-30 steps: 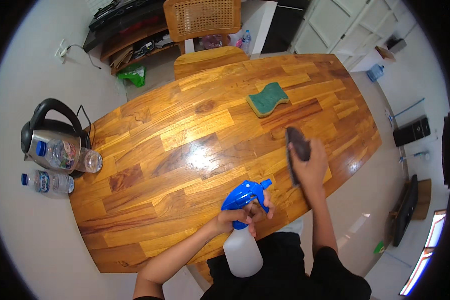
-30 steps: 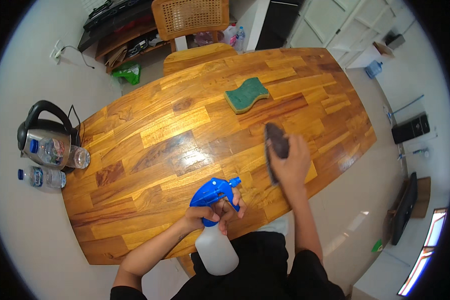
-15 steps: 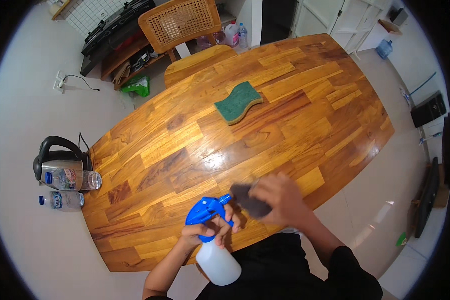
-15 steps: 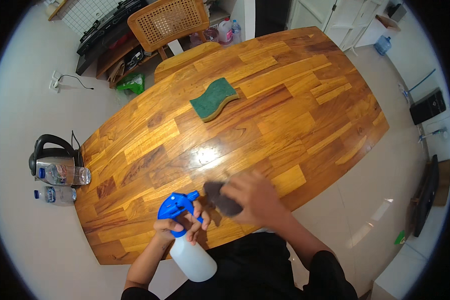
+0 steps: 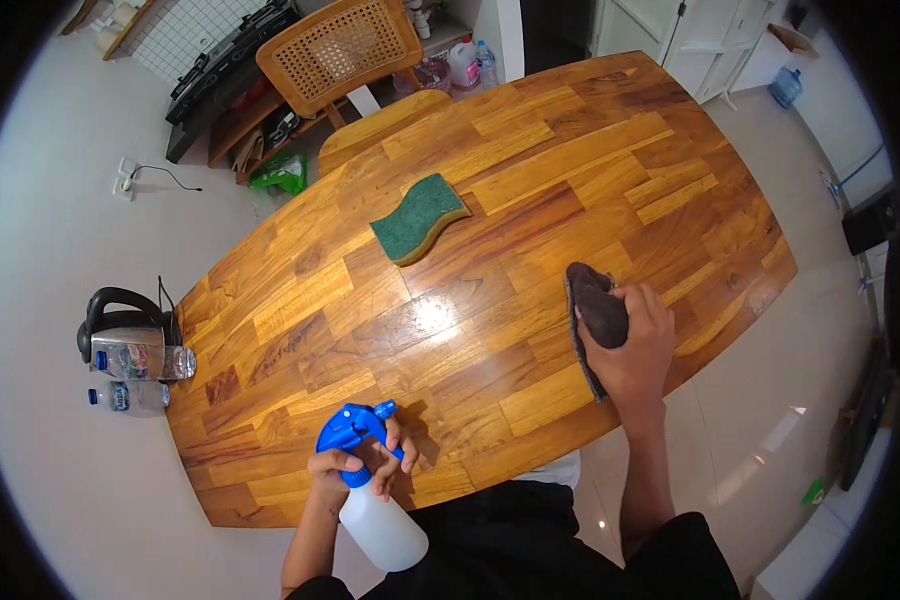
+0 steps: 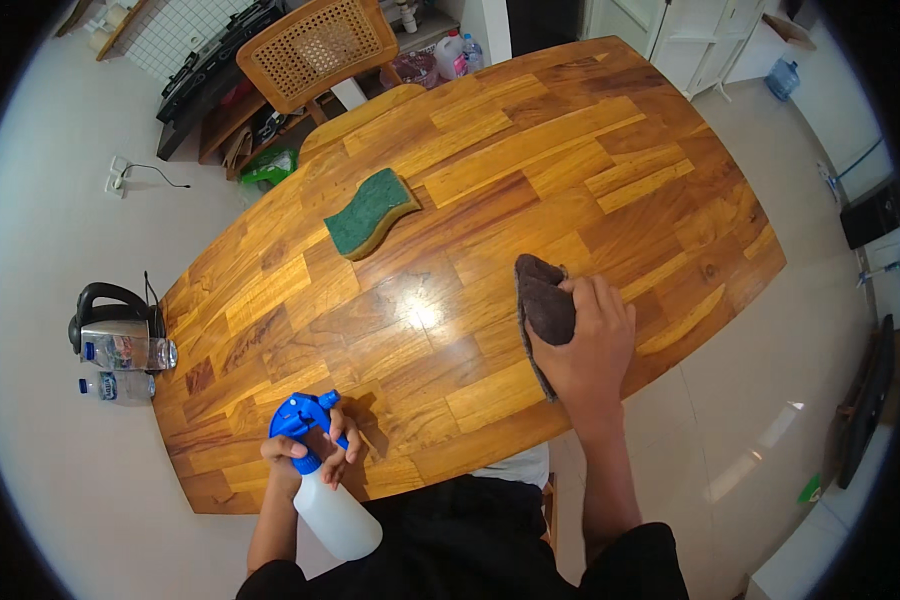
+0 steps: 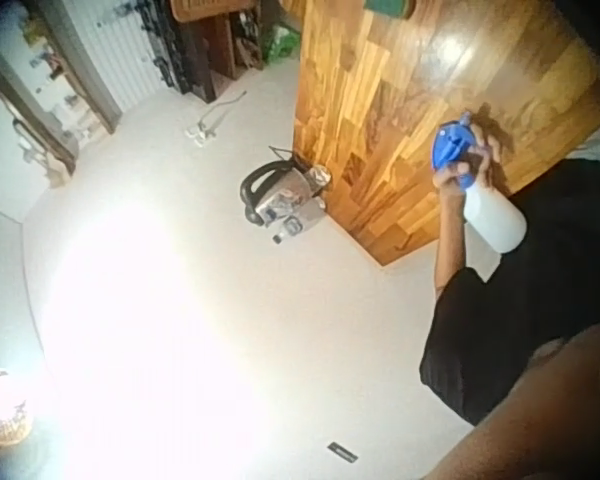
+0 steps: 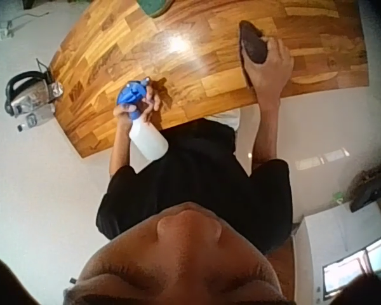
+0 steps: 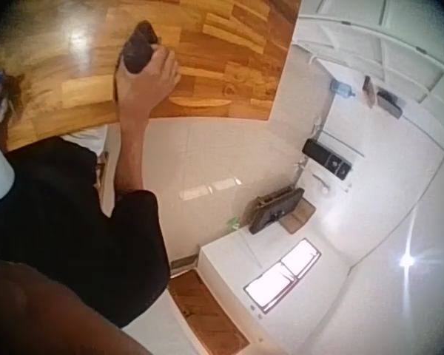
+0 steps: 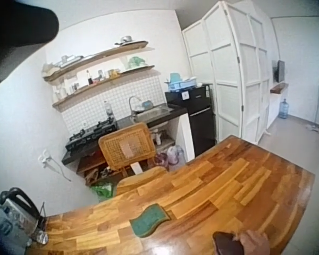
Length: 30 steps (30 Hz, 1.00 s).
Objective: Cleaning a wooden dining table using a spray bottle and a cloth.
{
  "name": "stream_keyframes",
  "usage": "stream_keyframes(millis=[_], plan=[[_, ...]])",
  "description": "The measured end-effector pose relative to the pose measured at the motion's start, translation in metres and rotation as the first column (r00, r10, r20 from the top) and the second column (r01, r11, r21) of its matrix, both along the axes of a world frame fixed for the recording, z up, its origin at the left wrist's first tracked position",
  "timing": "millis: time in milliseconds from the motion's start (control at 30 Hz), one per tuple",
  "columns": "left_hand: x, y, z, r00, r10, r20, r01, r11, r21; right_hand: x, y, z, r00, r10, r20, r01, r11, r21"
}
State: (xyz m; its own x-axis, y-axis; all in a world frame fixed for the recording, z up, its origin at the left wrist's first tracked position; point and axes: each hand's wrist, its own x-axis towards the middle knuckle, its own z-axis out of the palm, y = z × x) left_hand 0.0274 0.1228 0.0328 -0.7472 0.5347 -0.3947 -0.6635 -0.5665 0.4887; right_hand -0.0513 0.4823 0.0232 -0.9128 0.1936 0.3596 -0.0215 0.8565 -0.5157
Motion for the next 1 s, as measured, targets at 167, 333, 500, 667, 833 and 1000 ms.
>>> stream_keyframes(millis=[167, 333, 500, 667, 833, 1000], plan=[[-0.008, 0.002, 0.001, 1.000, -0.019, 0.021, 0.019, 1.000, -0.013, 0.026, -0.037, 0.003, 0.999, 0.009, 0.031, -0.009, 1.000, -0.006], [-0.027, 0.013, 0.002, 0.990, -0.132, 0.043, 0.132, 0.991, 0.011, 0.075, -0.087, 0.002, 0.929, 0.364, 0.068, -0.350, 0.923, -0.162], [-0.048, 0.021, -0.007, 0.994, -0.109, 0.005, 0.107, 0.982, 0.159, 0.075, -0.066, 0.004, 0.895, 0.438, 0.081, -0.423, 0.893, -0.154], [-0.055, 0.024, -0.008, 0.998, -0.062, -0.011, 0.063, 0.971, 0.232, 0.047, -0.002, 0.003, 0.998, -0.036, -0.043, 0.038, 0.998, 0.052], [-0.049, 0.023, -0.011, 0.998, -0.062, -0.020, 0.065, 0.954, 0.292, 0.038, -0.015, -0.002, 0.954, -0.291, -0.070, 0.299, 0.944, 0.139], [-0.047, 0.017, -0.014, 0.987, -0.159, -0.027, 0.159, 0.929, 0.334, 0.067, -0.099, -0.002, 0.998, 0.060, 0.006, -0.060, 0.998, 0.032]])
